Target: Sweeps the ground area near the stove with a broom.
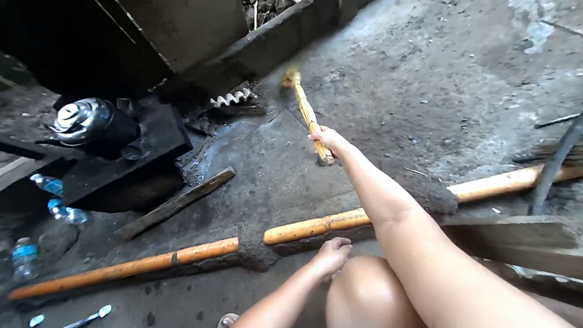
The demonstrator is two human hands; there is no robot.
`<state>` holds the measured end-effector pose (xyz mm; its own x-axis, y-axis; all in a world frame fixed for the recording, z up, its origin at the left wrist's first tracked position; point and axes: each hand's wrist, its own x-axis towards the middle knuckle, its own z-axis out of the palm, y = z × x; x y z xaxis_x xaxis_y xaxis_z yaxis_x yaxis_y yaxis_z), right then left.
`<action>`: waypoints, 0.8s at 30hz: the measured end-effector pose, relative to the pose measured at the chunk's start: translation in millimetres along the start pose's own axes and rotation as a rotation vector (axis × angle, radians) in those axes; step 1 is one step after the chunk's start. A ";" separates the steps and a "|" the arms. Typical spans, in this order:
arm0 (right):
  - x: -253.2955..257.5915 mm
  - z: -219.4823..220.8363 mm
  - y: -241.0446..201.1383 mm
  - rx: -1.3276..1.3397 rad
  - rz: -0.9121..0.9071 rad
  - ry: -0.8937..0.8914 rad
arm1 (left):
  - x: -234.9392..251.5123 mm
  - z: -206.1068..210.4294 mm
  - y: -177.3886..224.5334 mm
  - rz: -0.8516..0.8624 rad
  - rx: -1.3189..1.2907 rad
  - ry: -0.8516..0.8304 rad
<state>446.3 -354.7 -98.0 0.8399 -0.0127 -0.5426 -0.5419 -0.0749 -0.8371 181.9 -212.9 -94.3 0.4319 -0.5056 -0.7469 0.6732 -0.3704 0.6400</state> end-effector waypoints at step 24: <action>-214.5 -67.9 131.7 0.073 -0.021 0.078 | 18.5 23.1 17.5 0.026 0.173 -0.178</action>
<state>196.8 -429.6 -87.1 0.8493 -0.0895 -0.5203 -0.5227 -0.0034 -0.8525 187.8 -246.7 -92.8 0.3246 -0.6402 -0.6963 0.5438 -0.4760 0.6912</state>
